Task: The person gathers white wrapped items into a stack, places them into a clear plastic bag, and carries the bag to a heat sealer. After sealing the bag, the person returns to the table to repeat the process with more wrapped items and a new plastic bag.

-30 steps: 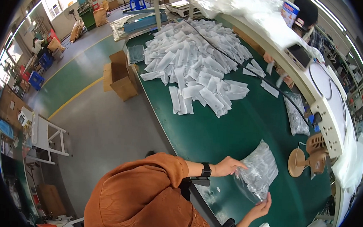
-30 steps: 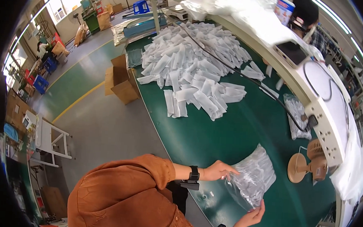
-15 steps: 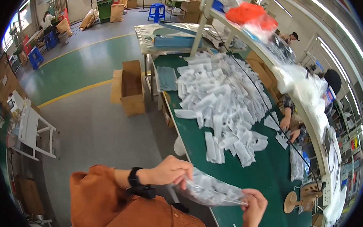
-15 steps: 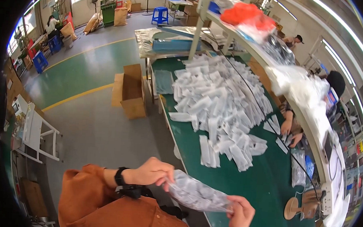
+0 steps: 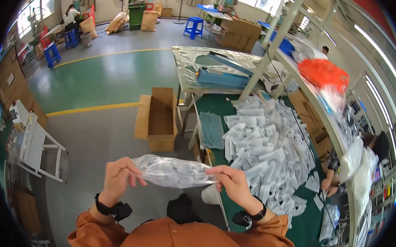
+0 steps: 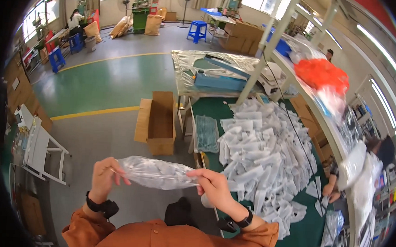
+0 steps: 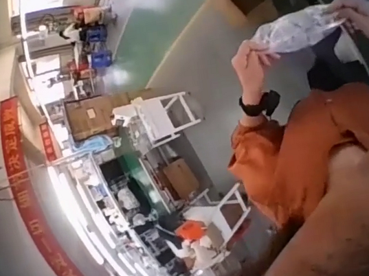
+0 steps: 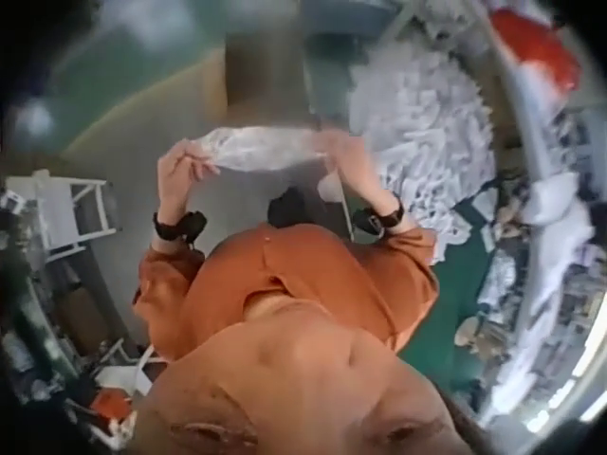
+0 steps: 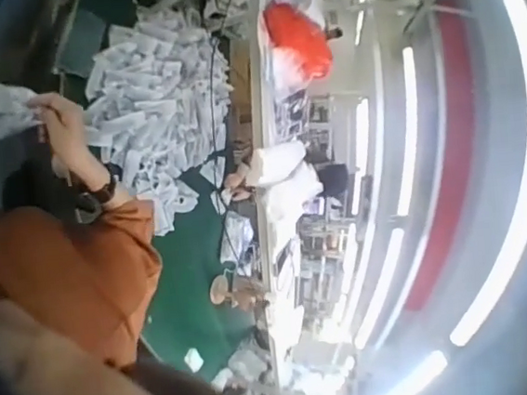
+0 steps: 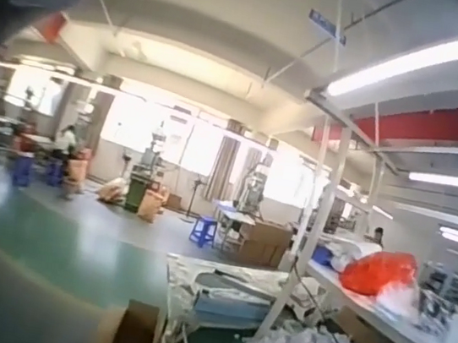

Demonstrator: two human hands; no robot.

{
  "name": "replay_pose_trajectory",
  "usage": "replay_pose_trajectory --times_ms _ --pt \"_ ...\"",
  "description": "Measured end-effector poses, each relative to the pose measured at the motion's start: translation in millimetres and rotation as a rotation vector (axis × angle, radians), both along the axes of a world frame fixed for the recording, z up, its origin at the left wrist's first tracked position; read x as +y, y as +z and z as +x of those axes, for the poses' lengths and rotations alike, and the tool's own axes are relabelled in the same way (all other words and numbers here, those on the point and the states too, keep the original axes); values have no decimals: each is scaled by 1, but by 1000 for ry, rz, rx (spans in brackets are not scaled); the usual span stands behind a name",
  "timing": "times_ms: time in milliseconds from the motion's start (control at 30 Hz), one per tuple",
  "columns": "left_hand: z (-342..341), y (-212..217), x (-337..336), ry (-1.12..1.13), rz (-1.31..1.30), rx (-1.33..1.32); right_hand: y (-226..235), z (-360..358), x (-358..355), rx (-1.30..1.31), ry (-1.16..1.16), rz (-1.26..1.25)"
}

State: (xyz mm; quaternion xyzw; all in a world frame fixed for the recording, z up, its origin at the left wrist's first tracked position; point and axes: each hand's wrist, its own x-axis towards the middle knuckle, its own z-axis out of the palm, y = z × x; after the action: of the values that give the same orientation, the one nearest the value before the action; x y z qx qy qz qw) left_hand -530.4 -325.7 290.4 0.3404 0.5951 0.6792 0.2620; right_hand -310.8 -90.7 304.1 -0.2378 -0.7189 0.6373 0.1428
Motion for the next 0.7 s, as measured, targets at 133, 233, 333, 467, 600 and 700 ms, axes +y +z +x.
replay_pose_trajectory --times_ms 133,233,333,467,600,700 --pt "-74 20 48 195 18 -54 21 -110 87 -19 309 1" --pt "-146 25 86 269 6 -104 23 -204 143 -32 437 -81" --pt "-231 23 142 279 -15 -105 -7 -301 208 -10 465 -227" --pt "-369 11 238 248 8 -28 -17 -432 296 -17 413 -164" --pt "-521 20 379 135 167 158 14 -553 411 109 168 -28" --pt "-627 29 507 59 310 233 36 -628 494 137 -28 122"
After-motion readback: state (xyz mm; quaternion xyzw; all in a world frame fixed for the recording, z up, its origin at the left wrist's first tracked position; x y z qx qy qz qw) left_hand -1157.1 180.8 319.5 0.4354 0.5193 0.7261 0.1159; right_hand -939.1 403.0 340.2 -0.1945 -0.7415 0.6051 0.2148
